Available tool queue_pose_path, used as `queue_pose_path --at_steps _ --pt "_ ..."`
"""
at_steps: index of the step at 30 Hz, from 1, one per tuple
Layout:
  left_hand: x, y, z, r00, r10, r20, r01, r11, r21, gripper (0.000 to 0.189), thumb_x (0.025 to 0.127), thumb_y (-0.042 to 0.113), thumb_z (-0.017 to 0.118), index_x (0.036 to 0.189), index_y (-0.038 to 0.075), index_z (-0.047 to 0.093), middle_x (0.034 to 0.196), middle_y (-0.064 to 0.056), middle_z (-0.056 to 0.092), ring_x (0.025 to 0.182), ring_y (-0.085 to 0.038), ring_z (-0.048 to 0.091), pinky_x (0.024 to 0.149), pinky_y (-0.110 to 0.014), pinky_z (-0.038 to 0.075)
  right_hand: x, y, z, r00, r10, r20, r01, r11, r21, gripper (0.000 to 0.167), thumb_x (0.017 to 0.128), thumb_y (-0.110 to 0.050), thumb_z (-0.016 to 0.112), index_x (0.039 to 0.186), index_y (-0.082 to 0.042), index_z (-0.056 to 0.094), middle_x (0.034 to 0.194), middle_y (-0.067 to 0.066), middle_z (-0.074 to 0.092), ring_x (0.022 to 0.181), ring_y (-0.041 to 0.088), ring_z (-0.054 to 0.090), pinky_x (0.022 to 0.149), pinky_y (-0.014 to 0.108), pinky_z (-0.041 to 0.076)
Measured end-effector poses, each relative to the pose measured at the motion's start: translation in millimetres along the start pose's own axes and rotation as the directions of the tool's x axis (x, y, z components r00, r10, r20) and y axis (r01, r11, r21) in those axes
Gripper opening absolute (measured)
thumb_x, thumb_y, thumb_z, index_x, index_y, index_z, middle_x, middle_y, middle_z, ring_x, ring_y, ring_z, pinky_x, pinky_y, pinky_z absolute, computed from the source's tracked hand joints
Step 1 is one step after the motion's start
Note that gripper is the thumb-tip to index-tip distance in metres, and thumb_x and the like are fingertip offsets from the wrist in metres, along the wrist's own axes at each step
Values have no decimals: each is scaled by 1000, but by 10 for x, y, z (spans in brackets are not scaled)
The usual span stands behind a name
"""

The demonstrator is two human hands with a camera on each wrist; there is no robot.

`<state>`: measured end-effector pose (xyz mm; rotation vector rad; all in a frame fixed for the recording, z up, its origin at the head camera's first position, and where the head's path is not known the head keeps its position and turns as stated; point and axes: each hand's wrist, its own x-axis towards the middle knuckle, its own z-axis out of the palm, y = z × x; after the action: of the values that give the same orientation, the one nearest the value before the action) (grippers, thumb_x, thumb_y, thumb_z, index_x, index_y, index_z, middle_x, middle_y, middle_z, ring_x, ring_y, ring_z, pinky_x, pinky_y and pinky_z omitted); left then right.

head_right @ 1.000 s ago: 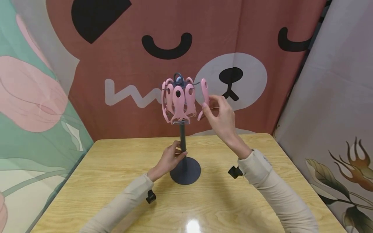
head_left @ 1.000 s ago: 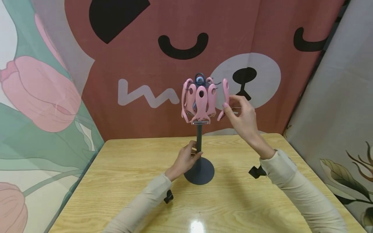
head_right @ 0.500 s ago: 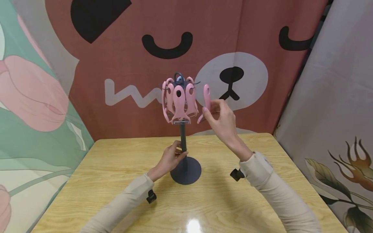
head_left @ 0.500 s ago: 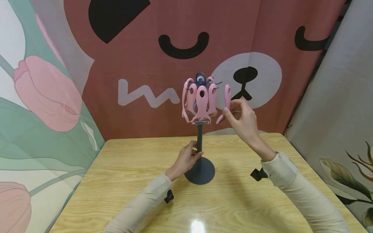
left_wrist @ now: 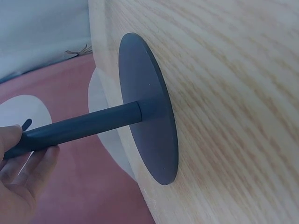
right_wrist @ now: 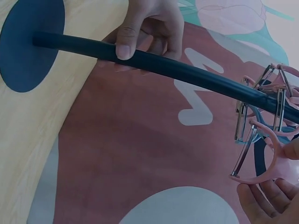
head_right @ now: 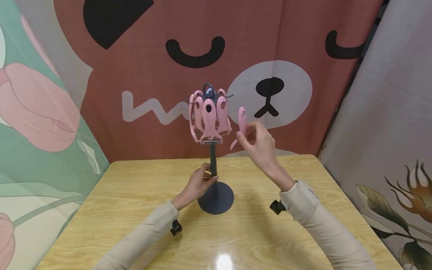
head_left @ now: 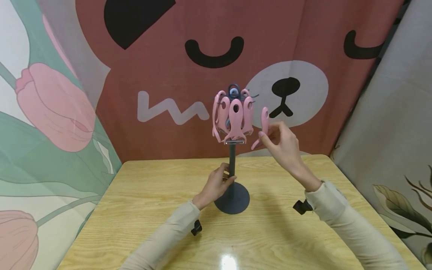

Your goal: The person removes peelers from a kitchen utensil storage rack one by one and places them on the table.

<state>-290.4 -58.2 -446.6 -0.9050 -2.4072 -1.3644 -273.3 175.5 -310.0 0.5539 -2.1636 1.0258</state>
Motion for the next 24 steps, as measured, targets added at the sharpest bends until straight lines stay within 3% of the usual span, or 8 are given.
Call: queue_pose_path --at_steps 6,16,24 --pt "10 5 0 1000 -12 10 12 1000 6 33 96 10 65 124 2 51 105 -13 64 91 -22 70 76 -23 57 -48 38 16 999 36 25 -36 999 -9 29 97 -24 67 114 -3 57 89 4 64 74 14 61 65 20 46" --pt "13 1 -2 999 -29 26 29 1000 -7 30 96 8 65 122 2 52 105 -12 65 91 -21 70 76 -23 57 -112 126 80 999 1 36 0 1000 -19 26 95 -20 69 110 -2 57 87 6 64 74 15 63 65 17 48" --pt "30 -10 -2 999 -28 25 28 1000 -10 30 96 8 66 122 2 52 106 -12 65 91 -22 70 77 -23 57 -148 159 92 998 21 55 -20 1000 -21 26 94 -20 70 107 -1 57 87 6 64 75 16 64 66 17 49"
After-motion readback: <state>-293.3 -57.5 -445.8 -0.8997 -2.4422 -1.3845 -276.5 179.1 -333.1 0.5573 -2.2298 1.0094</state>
